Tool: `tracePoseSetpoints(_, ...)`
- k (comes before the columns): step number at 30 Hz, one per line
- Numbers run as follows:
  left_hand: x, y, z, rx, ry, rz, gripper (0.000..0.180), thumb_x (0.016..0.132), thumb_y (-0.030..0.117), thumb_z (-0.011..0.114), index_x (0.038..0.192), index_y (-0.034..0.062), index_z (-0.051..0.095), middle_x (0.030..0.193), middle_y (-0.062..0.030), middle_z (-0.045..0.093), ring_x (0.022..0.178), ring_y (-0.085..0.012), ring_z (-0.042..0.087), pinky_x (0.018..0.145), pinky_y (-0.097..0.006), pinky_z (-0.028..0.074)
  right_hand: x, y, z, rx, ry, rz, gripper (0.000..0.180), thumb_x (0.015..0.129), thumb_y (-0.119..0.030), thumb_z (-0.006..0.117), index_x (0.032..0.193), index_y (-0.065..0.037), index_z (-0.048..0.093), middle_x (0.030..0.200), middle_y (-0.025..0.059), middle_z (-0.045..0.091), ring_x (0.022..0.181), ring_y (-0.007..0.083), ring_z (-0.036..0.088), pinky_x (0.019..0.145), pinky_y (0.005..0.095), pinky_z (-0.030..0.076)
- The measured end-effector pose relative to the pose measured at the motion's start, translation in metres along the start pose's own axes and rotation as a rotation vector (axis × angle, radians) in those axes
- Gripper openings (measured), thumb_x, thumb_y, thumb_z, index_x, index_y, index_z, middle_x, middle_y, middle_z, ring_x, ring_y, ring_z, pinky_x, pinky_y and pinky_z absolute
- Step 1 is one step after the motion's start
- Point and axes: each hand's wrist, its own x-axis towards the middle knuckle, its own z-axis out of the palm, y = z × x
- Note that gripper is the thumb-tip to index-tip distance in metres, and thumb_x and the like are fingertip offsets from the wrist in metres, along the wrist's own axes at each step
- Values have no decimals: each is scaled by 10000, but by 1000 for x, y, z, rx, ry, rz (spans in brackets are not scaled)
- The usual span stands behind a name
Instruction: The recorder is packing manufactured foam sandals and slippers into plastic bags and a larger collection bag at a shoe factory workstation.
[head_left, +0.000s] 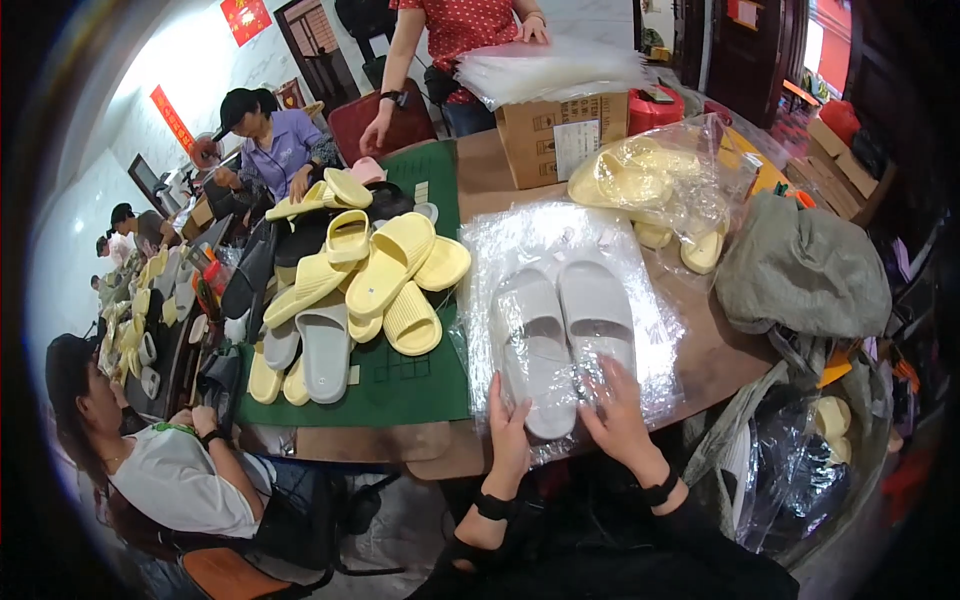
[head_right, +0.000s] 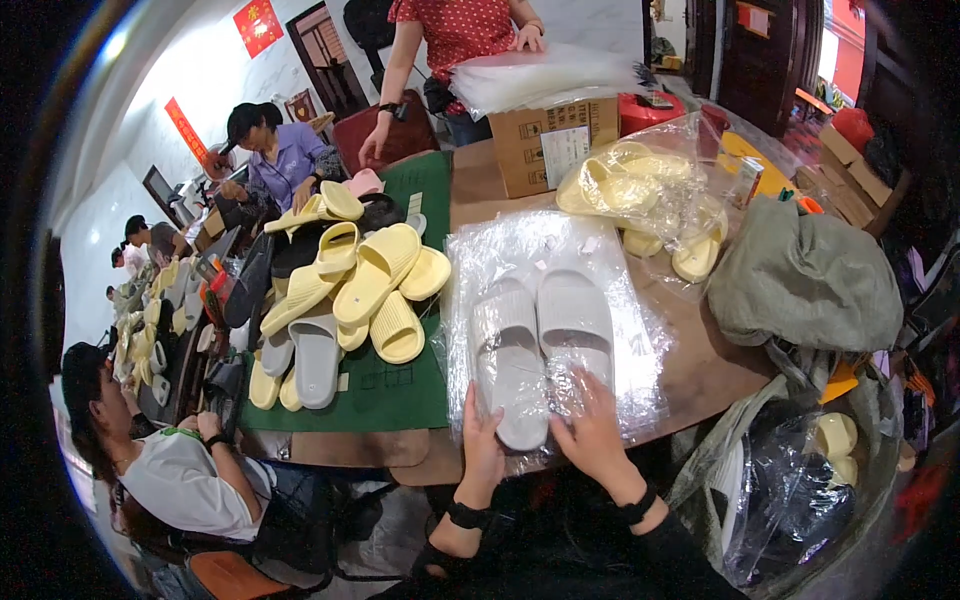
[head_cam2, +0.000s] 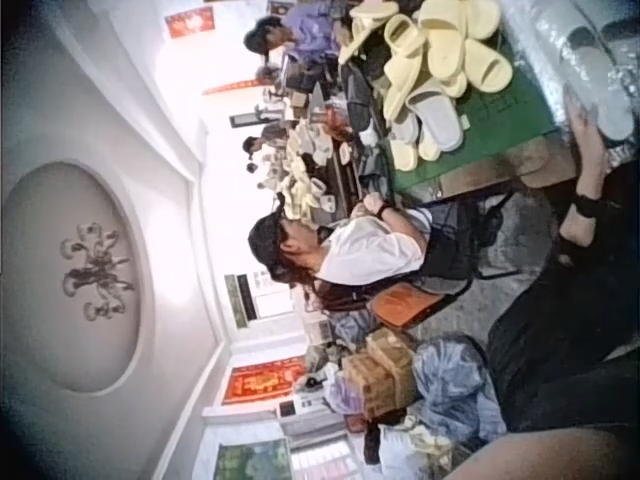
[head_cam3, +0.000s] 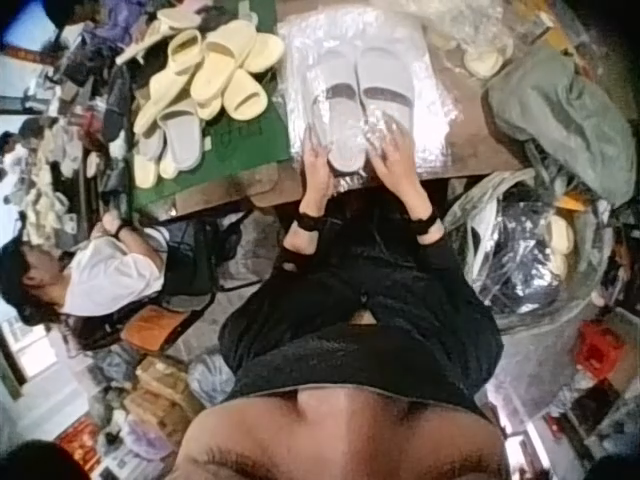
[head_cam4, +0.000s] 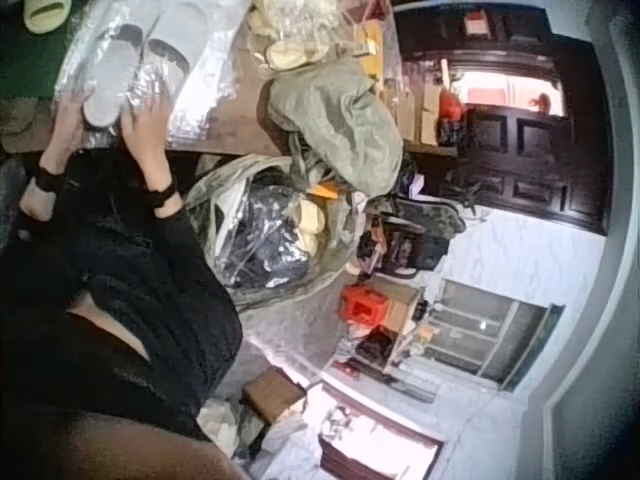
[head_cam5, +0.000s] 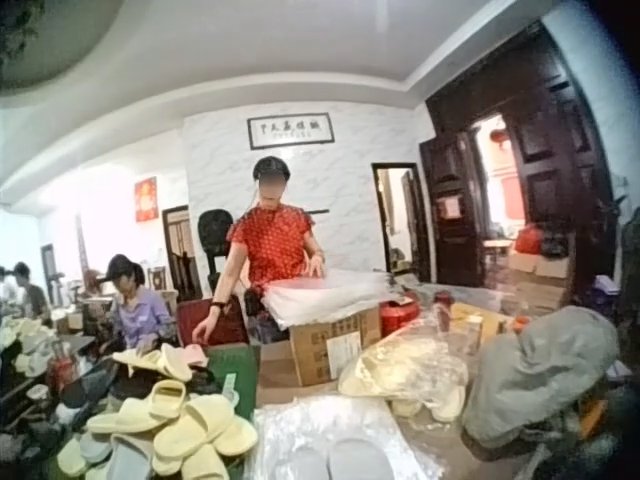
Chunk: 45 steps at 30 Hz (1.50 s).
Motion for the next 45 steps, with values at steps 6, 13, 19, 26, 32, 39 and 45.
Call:
tracePoseSetpoints(6,-2,0,10,169,65,159,626,842,-67,477,1415,25,241,1467,-109,226,1305,-205,292,1063,-307,244,-30,23,-30,281,-81,258,636,710,-172,703,1286,-64,456,1410,261,280,1306,424,265,1067,455,226)
tracePoseSetpoints(13,2,-16,1,81,86,116,592,848,-70,470,1401,-7,268,1461,-125,265,1319,-200,289,1066,-304,245,-25,27,-31,239,-227,186,705,677,-103,675,1328,-88,406,1468,250,156,1348,410,194,1080,428,221)
tracePoseSetpoints(19,1,-17,1,115,75,129,602,844,-66,488,1401,-5,268,1461,-123,265,1310,-202,303,1065,-309,248,-21,25,-6,189,200,291,462,708,-5,646,1143,-23,493,1184,164,461,1077,308,479,915,357,404)
tracePoseSetpoints(26,0,-11,4,61,58,98,614,839,-70,485,1406,3,260,1456,-121,271,1279,-200,345,1055,-307,266,-31,2,-2,396,95,495,179,756,-86,671,869,-13,552,836,117,587,691,242,571,594,322,448)
tracePoseSetpoints(32,-2,-7,6,46,44,95,610,846,-62,482,1408,3,252,1450,-119,281,1266,-194,357,1044,-302,282,-35,-15,1,450,-267,-31,139,778,-160,670,806,-27,645,816,122,653,695,287,627,639,346,498)
tracePoseSetpoints(39,-2,-10,4,50,22,98,606,868,-33,495,1414,9,236,1423,-120,315,1185,-187,427,976,-295,356,-27,-21,2,397,-267,10,272,805,-180,643,1024,-21,627,937,151,657,847,315,634,728,362,512)
tracePoseSetpoints(45,-12,-4,10,172,-107,-62,644,864,-33,514,1427,36,210,1146,-132,514,752,-117,585,620,-231,498,-15,-25,7,220,-318,114,589,838,-172,576,1361,-27,349,1317,216,439,1146,377,487,879,391,459)
